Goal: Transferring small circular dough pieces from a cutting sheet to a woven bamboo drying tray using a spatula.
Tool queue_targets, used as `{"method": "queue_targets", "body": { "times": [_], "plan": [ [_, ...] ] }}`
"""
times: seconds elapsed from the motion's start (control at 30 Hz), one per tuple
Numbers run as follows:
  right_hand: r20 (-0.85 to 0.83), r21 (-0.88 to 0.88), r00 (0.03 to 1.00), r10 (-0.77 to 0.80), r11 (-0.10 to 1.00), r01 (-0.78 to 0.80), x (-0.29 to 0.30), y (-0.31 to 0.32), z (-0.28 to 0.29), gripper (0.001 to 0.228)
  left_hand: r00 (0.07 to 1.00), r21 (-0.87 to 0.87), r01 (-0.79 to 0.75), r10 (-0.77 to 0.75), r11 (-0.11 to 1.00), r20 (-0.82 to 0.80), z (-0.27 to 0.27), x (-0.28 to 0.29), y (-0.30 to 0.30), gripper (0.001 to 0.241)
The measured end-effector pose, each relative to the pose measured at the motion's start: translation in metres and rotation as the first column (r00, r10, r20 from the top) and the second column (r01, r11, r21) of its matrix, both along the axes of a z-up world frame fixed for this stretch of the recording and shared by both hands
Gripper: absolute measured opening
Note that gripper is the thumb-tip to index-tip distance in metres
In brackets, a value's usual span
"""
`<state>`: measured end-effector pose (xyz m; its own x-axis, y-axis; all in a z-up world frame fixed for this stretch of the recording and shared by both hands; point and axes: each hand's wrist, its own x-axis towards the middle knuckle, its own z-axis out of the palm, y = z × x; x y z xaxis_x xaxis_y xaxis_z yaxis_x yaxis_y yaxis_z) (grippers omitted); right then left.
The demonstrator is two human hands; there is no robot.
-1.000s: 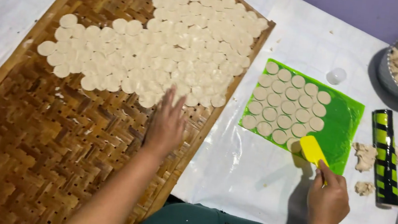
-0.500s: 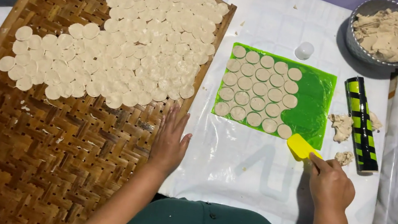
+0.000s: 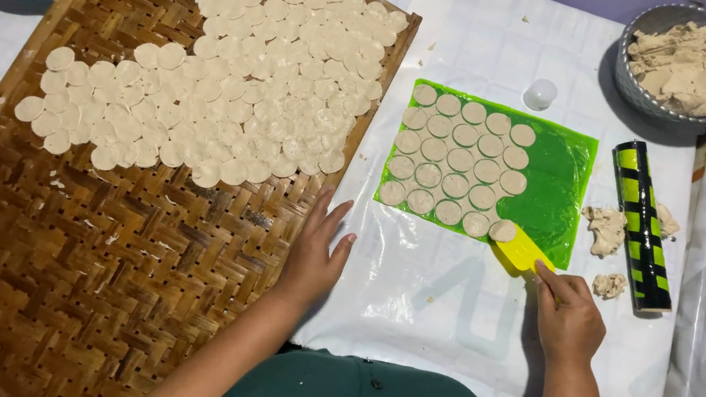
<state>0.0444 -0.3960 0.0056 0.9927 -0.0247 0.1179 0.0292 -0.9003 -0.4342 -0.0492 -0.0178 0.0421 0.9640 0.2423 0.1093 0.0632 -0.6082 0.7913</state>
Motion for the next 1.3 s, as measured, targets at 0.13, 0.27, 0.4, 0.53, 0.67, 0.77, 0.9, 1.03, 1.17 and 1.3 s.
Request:
{"method": "queue_targets", "body": {
  "times": [0.13, 0.27, 0.4, 0.53, 0.67, 0.77, 0.9, 1.03, 1.17, 1.3],
  "plan": [
    [0.08, 0.224, 0.992, 0.102, 0.968, -0.117, -0.009, 0.025, 0.021, 0.029, 0.998, -0.39, -0.056, 0.05, 0.919, -0.027, -0.042, 0.018, -0.01, 0.048],
    [0.154, 0.351, 0.931, 0.33, 0.863, -0.364, -0.02, 0.066, 0.042, 0.032, 0.952, -0.918, -0.184, -0.17, 0.352, -0.256, -0.058, 0.032, -0.013, 0.047],
    [0.211, 0.159, 0.841, 0.499, 0.831, -0.533, -0.026, 0.101, 0.058, 0.028, 0.922, -0.978, -0.202, -0.327, 0.046, -0.206, -0.063, 0.032, -0.011, 0.046],
    [0.182, -0.01, 0.792, 0.582, 0.807, -0.591, -0.027, 0.128, 0.072, 0.028, 0.954, -0.957, -0.196, -0.186, 0.212, -0.237, -0.09, 0.035, -0.004, 0.034],
    [0.156, -0.164, 0.791, 0.591, 0.805, -0.569, -0.03, 0.152, 0.074, 0.031, 0.982, -0.694, -0.19, 0.13, 0.694, -0.139, -0.089, 0.029, 0.007, 0.027],
    [0.121, -0.186, 0.831, 0.542, 0.835, -0.518, -0.032, 0.164, 0.071, 0.03, 0.954, -0.446, -0.3, 0.259, 0.843, -0.153, -0.037, 0.015, 0.036, 0.024],
    [0.065, -0.158, 0.87, 0.489, 0.866, -0.475, -0.025, 0.156, 0.05, 0.03, 0.861, -0.036, -0.494, 0.483, 0.869, -0.16, 0.029, -0.013, 0.101, 0.021],
    [-0.043, -0.177, 0.904, 0.426, 0.887, -0.427, 0.002, 0.129, -0.005, 0.033, 0.744, 0.027, -0.639, 0.627, 0.769, -0.231, 0.036, -0.027, 0.196, 0.02],
    [0.083, 0.063, 0.784, 0.615, 0.782, -0.62, 0.041, 0.091, -0.088, 0.046, 0.592, 0.056, -0.805, 0.796, 0.59, 0.129, -0.01, -0.033, 0.32, 0.036],
    [0.153, 0.095, 0.803, 0.576, 0.8, -0.592, 0.068, 0.058, -0.176, 0.043, 0.496, 0.157, -0.868, 0.813, 0.47, 0.305, -0.01, -0.043, 0.402, 0.042]
  ]
}}
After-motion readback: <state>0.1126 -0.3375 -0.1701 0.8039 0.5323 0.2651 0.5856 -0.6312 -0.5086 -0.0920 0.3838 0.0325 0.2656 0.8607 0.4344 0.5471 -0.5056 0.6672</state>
